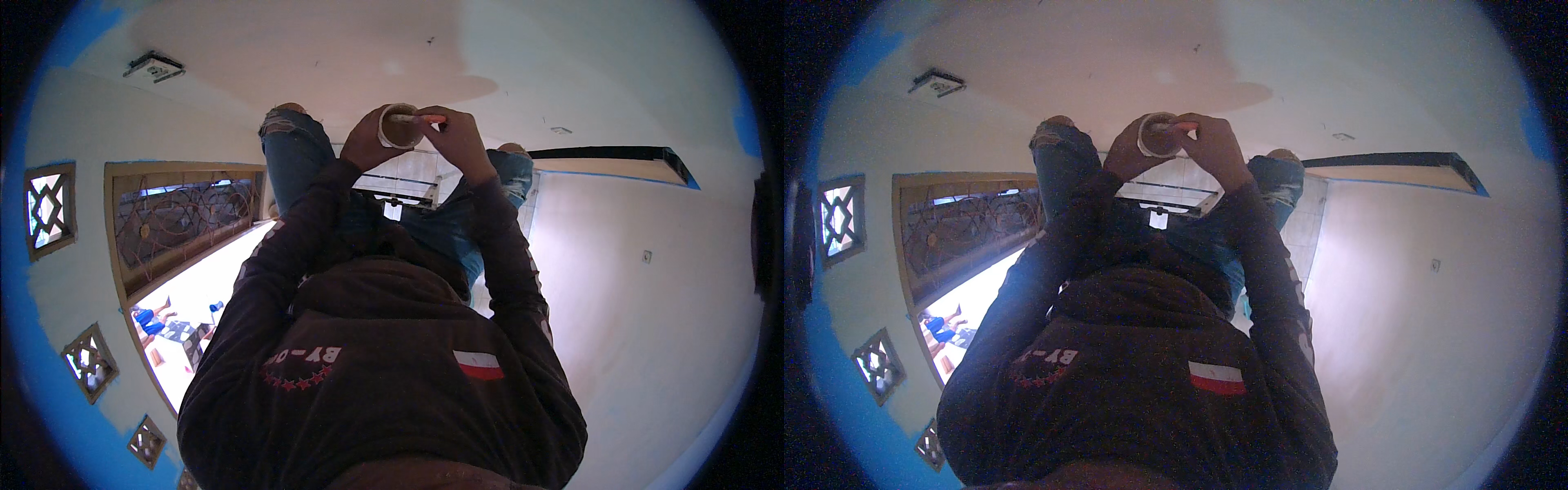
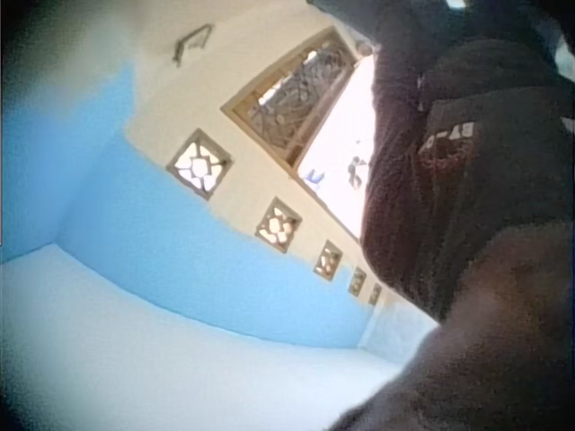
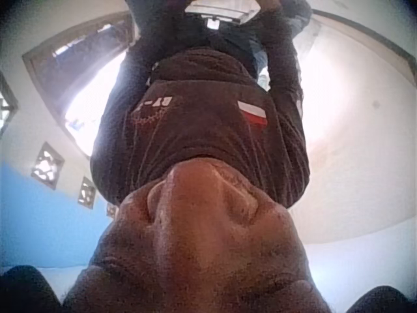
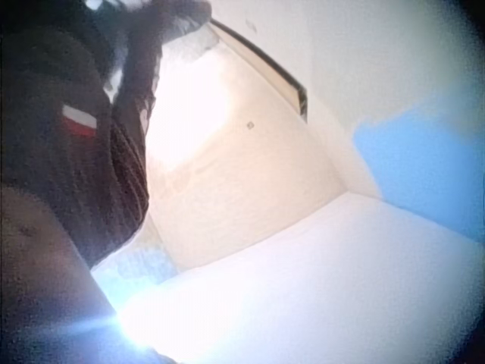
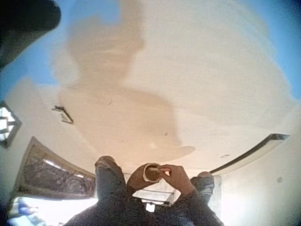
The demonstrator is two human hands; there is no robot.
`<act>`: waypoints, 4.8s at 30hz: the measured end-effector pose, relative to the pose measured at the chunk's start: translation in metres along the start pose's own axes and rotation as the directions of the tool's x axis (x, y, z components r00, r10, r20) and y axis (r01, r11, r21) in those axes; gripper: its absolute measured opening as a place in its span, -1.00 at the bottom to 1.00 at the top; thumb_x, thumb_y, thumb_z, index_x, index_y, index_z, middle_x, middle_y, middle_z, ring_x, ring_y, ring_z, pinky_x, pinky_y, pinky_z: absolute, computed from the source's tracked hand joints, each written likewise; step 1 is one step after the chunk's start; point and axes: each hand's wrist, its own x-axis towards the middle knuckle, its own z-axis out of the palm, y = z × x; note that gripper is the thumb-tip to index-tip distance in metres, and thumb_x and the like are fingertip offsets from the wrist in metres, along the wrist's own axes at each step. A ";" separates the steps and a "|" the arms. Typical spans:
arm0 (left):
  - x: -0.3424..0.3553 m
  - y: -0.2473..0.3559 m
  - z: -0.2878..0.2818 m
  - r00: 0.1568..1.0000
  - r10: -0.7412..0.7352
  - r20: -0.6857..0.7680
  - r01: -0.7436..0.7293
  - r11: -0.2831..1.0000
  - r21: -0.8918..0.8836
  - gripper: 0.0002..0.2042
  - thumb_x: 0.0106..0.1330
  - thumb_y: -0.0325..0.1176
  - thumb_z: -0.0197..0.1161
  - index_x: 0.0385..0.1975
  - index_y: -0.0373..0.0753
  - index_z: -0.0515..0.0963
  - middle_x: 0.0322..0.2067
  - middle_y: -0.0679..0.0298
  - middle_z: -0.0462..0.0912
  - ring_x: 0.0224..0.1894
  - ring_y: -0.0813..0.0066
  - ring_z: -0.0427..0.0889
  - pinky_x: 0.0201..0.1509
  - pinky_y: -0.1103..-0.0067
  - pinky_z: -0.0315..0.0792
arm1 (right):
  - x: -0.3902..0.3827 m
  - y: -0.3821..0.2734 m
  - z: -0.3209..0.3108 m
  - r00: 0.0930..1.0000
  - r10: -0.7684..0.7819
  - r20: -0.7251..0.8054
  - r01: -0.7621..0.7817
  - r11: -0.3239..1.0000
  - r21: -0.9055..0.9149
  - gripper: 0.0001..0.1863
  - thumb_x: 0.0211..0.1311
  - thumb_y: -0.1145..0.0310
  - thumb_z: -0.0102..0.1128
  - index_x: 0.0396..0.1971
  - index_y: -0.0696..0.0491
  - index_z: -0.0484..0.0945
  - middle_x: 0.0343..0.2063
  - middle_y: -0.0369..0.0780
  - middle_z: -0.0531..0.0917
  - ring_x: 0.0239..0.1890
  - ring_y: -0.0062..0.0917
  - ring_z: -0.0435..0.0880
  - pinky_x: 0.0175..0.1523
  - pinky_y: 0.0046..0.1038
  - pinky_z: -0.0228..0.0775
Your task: The person paints a ceiling with white paint using a brush and a small container. They repeatedly dip the brush into the container and apply paint to the ceiling surface, gradually covering the blue undercoat.
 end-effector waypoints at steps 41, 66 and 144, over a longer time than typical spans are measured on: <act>0.016 0.044 -0.043 0.981 0.124 -0.150 -0.117 0.991 0.058 -0.21 -0.01 -0.17 0.69 0.23 -0.25 0.45 0.10 0.10 0.66 0.14 0.21 0.68 0.22 0.35 0.58 | -0.032 0.026 -0.060 0.998 0.041 -0.039 -0.035 0.988 0.152 -0.68 0.42 0.25 0.27 -0.09 0.23 0.71 -0.40 -0.18 0.77 -0.35 -0.60 0.67 -0.19 -0.50 0.51; -0.008 0.013 -0.019 0.997 0.034 -0.068 -0.038 0.998 -0.054 -0.27 0.02 -0.22 0.66 0.22 -0.21 0.46 0.12 0.14 0.61 0.20 0.20 0.60 0.31 0.34 0.49 | -0.047 0.035 -0.014 0.952 -0.158 -0.262 0.153 0.987 -0.039 -0.75 0.36 0.29 0.30 -0.15 0.16 0.73 -0.40 -0.02 0.73 -0.40 -0.20 0.72 -0.26 -0.29 0.52; 0.088 0.144 -0.079 0.954 0.243 -0.176 -0.227 0.968 0.105 -0.29 0.00 -0.20 0.68 0.16 -0.28 0.50 0.03 0.08 0.72 0.07 0.24 0.73 0.15 0.37 0.62 | -0.050 -0.053 -0.117 0.807 -0.276 -0.522 0.215 0.961 -0.176 -0.81 0.39 0.39 0.31 -0.17 0.21 0.71 -0.40 -0.09 0.74 -0.49 -0.48 0.67 -0.32 -0.49 0.54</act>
